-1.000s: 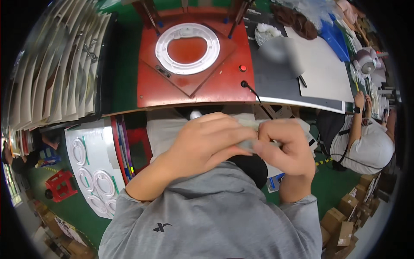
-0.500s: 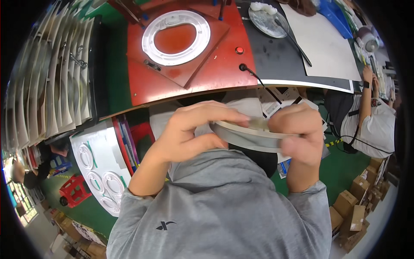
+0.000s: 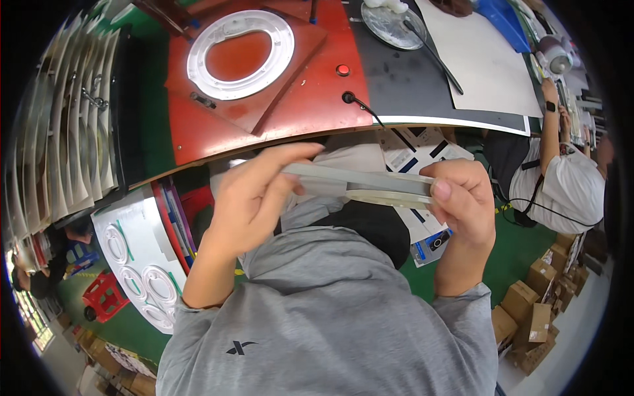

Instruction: Apply grease to a circular frame and use a press to assemble an electronic component.

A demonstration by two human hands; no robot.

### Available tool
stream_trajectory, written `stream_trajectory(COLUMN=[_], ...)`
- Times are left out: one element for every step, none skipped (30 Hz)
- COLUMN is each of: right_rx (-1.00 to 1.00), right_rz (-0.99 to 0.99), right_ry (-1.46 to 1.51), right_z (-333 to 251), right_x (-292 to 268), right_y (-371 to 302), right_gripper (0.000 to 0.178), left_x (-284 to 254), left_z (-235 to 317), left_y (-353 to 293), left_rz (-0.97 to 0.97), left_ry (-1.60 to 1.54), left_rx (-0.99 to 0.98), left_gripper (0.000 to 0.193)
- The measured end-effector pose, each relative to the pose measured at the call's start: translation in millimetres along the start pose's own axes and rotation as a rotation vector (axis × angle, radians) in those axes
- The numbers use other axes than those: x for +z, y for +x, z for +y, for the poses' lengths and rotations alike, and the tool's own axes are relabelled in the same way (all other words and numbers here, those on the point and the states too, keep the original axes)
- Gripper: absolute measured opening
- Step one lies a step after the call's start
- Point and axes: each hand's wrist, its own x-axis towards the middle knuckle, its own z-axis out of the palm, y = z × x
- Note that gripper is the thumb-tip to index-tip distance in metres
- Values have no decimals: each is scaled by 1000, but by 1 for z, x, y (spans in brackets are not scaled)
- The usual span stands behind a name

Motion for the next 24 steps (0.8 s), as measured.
stream_trajectory(right_rx=[-1,-45,-91,-140,-148,-208,-267,-293,-300,-306,-310,-371,-375,-402,-427,-427,-427,-425,-403,-372,-309,-292,-276,-176], right_rz=[-1,-4,-7,-13,-17,-19,-18,-15,-18,-49,-80,-24,-28,-33,-37,-39,-43,-46,-95,-137,-139,-173,-208,-202], right_ry=[-4,25,55,60,58,123,188,242,240,288,336,379,378,446,514,518,384,250,115,-17,-70,-132,-194,-177], right_z=[1,3,5,10,14,19,21,21,24,28,31,34,37,42,44,43,42,39,34,25,15,12,9,2], right_x=[-1,-1,-2,-3,-3,-2,1,6,8,9,11,19,19,19,19,19,18,16,11,8,8,6,5,9], right_y=[-1,-2,-3,-3,-1,2,4,6,8,10,12,14,14,15,16,17,19,22,23,20,22,24,25,21], right_gripper=[44,44,45,45,45,44,43,43,43,44,45,48,48,46,45,45,43,43,43,44,39,36,33,31], left_x=[1,2,5,8,12,15,19,23,24,25,26,27,24,20,17,16,14,12,9,8,6,4,2,1], left_z=[-1,-5,-4,-3,-6,-6,-2,4,3,0,-2,-2,0,1,3,3,4,3,3,3,4,6,7,10], left_y=[-2,1,-1,-3,-7,-6,-4,-3,-4,-5,-6,-6,-4,0,4,5,7,11,14,17,20,25,27,25], left_rz=[90,152,132,114,54,6,-46,-61,-58,-79,-100,-65,-62,-52,-44,8,8,23,37,38,30,24,11,5], left_ry=[59,252,281,316,273,242,209,195,200,134,67,15,18,49,79,126,128,191,254,257,290,323,319,315], left_rx=[34,239,253,268,252,289,326,346,351,319,286,271,274,344,412,437,433,486,534,569,586,609,634,628], left_gripper=[35,33,33,33,42,47,53,59,59,58,58,53,53,49,46,39,39,38,37,37,37,38,40,40])
